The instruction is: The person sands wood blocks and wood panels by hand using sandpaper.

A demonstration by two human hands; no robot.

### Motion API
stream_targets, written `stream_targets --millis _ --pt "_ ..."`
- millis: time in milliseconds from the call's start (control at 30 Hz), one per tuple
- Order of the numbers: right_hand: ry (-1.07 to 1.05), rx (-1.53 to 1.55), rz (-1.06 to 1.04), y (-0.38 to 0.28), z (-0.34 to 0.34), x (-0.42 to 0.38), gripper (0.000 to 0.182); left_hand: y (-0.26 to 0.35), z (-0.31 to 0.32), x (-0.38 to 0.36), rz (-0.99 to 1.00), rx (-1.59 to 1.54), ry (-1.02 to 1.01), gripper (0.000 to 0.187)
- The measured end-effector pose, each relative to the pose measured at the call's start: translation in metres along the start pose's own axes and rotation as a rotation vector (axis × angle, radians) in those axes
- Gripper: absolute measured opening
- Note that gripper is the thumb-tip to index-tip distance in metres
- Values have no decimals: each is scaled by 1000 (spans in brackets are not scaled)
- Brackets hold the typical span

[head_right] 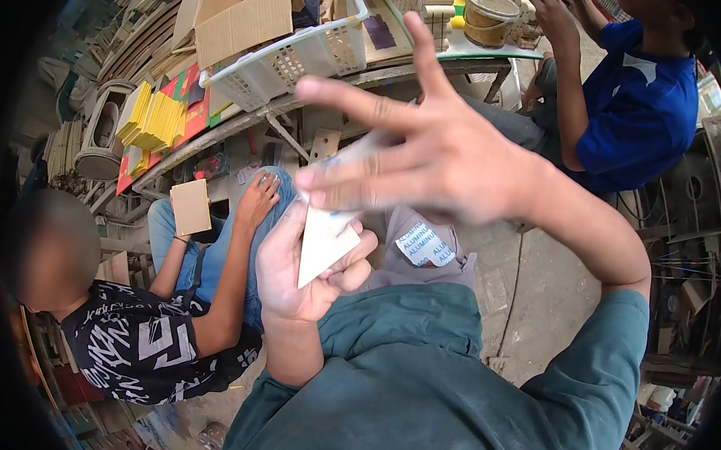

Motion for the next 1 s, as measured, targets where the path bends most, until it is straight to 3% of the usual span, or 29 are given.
stream_targets --millis 33,67,100,133,167,200,300,333,433,467,500,567,633,700,767,833,900,967,1000 --pt "-36 -42 -39 3 -2 1 32 -2 6 1 -77 -147 -154 31" --pt "-41 28 -4 -6 0 2 31 1 9 4 -30 -90 -291 30" --pt "-45 103 41 -20 4 1 29 2 14 2 -29 -86 -293 30" --pt "-154 208 -94 -35 3 0 30 -2 6 2 -38 -75 -81 31" --pt "-155 208 -98 -26 2 2 30 -4 -6 1 -43 -66 129 31" --pt "-85 122 -78 -10 -2 4 28 -1 13 3 -33 -116 -252 31" --pt "-39 2 -21 -8 -2 6 25 2 6 5 -71 -86 -183 30" --pt "-51 118 -42 -25 0 5 26 5 6 3 6 9 -38 29" --pt "-57 255 -99 -22 -4 6 27 3 6 4 11 -43 -62 30" --pt "-62 115 -55 -6 -5 5 27 2 12 6 -112 -213 -350 30" --pt "-70 -31 -24 5 -6 6 28 2 12 2 -110 -217 -348 30" --pt "-22 35 -18 -16 4 9 31 9 3 6 5 -21 -135 27" --pt "-89 176 -112 -32 1 8 31 9 3 7 -20 -66 -157 27" --pt "35 32 -27 -1 1 8 29 5 4 6 -64 -168 -201 27" --pt "8 8 -42 -2 0 11 27 7 14 7 -73 -195 -262 24" --pt "-83 180 -18 -29 8 9 26 12 -4 6 78 76 110 21" --pt "-43 175 -86 -17 3 11 26 15 -2 4 62 119 56 22" --pt "-3 41 -22 1 -5 16 24 9 11 3 -72 -168 -149 24" --pt "2 6 -44 -6 1 13 27 10 16 6 -63 -165 -159 24"
Point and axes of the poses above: each hand's wrist, its own x-axis towards the middle knuckle, its own z-axis out of the palm, y = z × x, the point moved 7 cm from there along x, towards the middle knuckle, and after that the axes turned 4 degrees about y, right-handed, at the moved point
